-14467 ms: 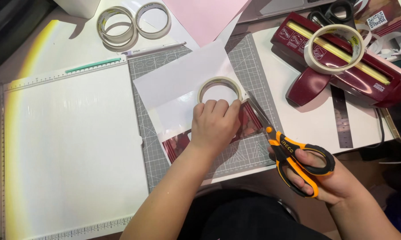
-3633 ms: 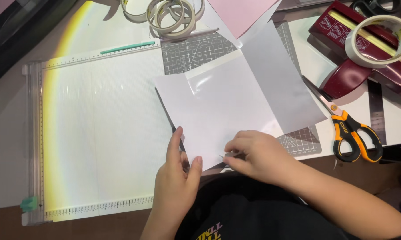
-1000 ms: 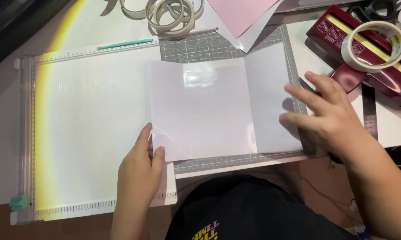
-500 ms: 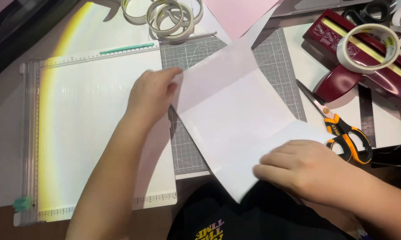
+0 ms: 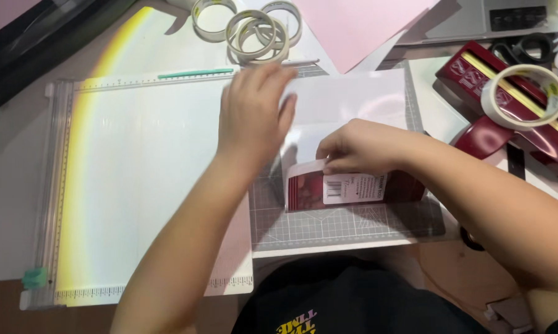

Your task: The person applies clear adhesive tape to the edges of a white sheet of paper on a cutting mat. They use scissors to cut the tape, then place a small red rectangular package onto the taped area and press it down. The person folds the paper over the package and smooths the surface.

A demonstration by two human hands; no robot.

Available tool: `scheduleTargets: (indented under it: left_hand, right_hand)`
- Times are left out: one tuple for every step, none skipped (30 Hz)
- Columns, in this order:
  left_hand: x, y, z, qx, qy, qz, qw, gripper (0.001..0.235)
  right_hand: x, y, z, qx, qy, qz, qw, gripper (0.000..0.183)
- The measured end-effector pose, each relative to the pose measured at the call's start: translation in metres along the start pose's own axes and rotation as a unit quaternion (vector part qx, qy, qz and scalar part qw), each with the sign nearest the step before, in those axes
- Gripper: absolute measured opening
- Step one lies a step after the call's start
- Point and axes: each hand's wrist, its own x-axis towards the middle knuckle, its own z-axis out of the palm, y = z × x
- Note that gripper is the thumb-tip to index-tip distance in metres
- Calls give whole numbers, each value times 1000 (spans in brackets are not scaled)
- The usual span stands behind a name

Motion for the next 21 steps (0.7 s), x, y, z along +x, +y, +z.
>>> scheduleTargets:
  left_hand:
    - [-11,9,-12,-1,5,-5,1000,29]
    - [-25,19,-25,2,7,-10,1000,29]
    - [-38,30,-38,-15,-4,-13,1000,28]
    - [-51,41,-51,-32,-15,-16,999,28]
    - [-63,51,-56,-30,-15,-19,999,28]
    - [-76,61,-61,-34,-5,-21,999,26]
    - [-88,71,-66,-37,5,-21,999,25]
    - [-101,79,-61,-35,4,-24,999,25]
    - [-113,87,-55,-27,-26,-42,998,31]
    - [-126,95,-50,-20,-57,-60,996,38]
    - [-139,97,-35,-19,-56,-64,996,38]
    - [-152,99,-20,5,-112,-81,990,60]
    - [-164,102,-6,29,-167,-98,981,83]
    - [-169,103,1,29,-167,-101,980,83]
    - [-173,104,8,101,-182,-98,973,100]
    - [-178,106,15,173,-196,-94,961,118]
    - [-178,105,15,174,-196,-95,960,118]
    - [-178,105,16,184,-193,-103,958,121]
    - [-178,104,16,196,-189,-111,956,124]
    - [-179,104,17,197,-190,-110,956,124]
    - [-180,104,18,207,-196,-117,951,123]
  right_hand:
    - [9,3,-1,26,-4,19,999,14]
    - [10,-1,0,23,-7,16,1000,14]
    - [11,-4,1,79,0,31,996,12]
    - [12,-6,2,135,8,46,990,10]
    - [15,-6,6,134,5,44,990,10]
    - [18,-7,11,176,33,59,982,10]
    - [21,-7,16,219,63,73,971,9]
    - [23,-5,21,219,60,71,971,9]
    - [25,-3,26,213,78,69,972,14]
    - [27,0,31,207,95,67,971,19]
    - [27,1,34,206,92,66,972,19]
    - [26,2,38,193,116,52,973,24]
    - [26,3,42,181,141,38,973,31]
    - [27,7,45,180,138,38,973,31]
    - [29,11,48,128,169,-7,977,41]
    - [30,16,51,76,199,-53,976,55]
    - [31,19,53,76,198,-53,976,55]
    - [33,22,54,36,216,-111,970,52]
    - [35,25,55,-5,233,-168,958,49]
    - [36,28,58,-4,234,-169,958,49]
    - [38,30,60,-9,245,-194,950,43]
